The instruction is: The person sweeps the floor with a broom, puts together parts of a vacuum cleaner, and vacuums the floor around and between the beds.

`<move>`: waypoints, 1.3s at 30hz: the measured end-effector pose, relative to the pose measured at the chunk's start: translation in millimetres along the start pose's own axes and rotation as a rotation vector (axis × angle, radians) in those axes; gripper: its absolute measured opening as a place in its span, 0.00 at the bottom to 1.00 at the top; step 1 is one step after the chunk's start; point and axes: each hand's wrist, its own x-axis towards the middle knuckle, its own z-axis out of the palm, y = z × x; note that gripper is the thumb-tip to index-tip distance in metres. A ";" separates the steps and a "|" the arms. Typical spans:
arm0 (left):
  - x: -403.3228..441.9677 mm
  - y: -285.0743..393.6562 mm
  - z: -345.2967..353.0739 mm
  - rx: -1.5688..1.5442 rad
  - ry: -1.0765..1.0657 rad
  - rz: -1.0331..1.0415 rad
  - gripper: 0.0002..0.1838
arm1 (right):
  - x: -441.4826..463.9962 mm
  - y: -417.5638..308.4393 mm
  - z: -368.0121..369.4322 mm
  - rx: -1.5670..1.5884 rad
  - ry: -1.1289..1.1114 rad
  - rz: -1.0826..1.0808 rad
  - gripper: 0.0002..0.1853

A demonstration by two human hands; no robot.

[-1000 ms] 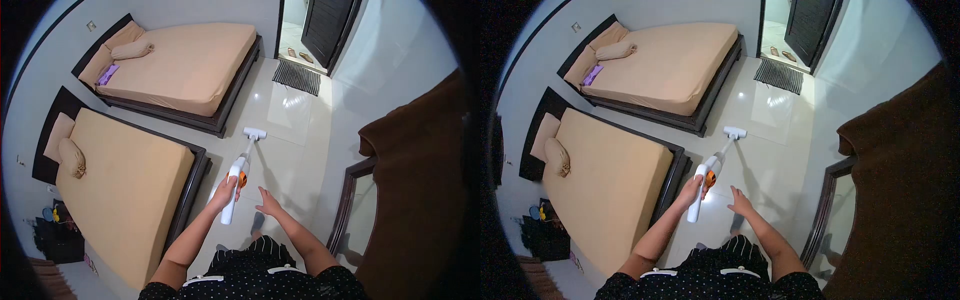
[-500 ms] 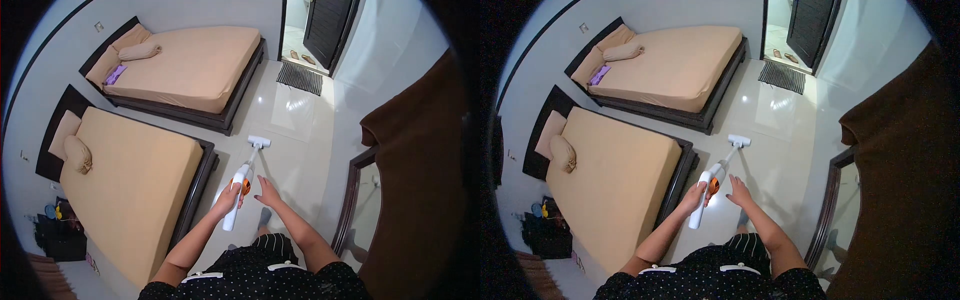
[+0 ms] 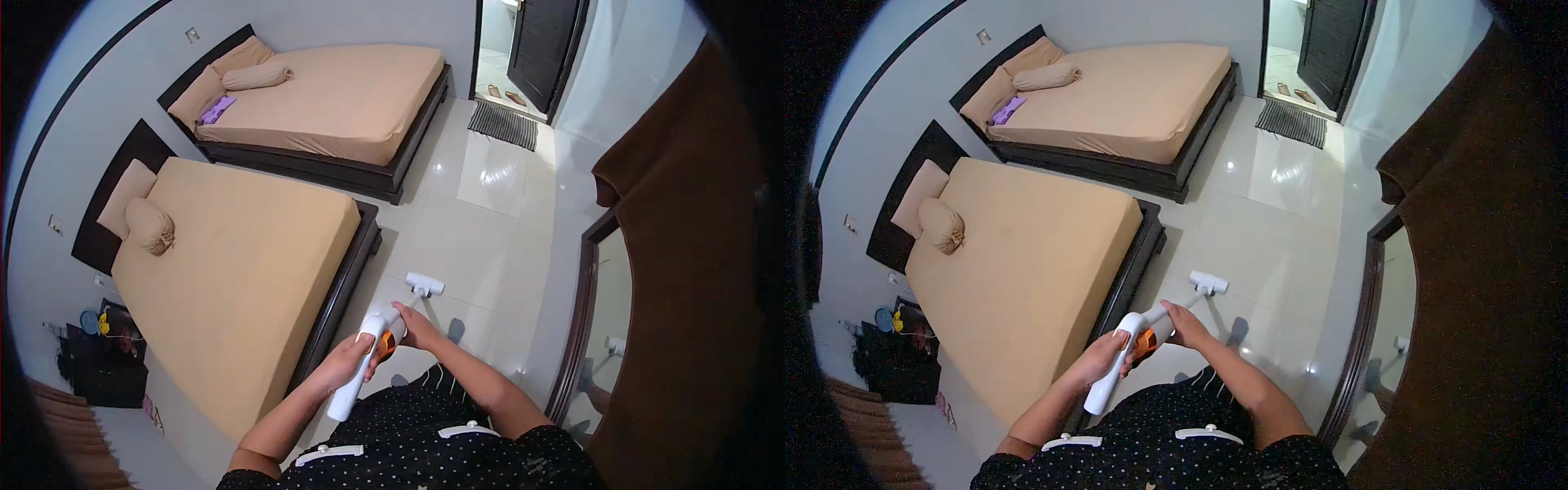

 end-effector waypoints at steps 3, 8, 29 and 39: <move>-35.1 -12.9 0.9 0.002 -0.033 0.014 0.20 | -17.0 -43.8 4.3 0.003 0.008 -0.013 0.48; -30.0 -13.4 20.2 0.008 -0.031 0.007 0.20 | -31.2 -41.0 -6.6 -0.021 0.000 0.035 0.46; 336.8 114.7 168.5 -0.059 0.000 0.188 0.19 | 74.1 280.2 -276.7 0.025 0.011 0.275 0.43; 363.3 102.4 169.3 -0.063 0.022 0.142 0.18 | 76.2 303.8 -279.3 -0.087 -0.076 0.427 0.39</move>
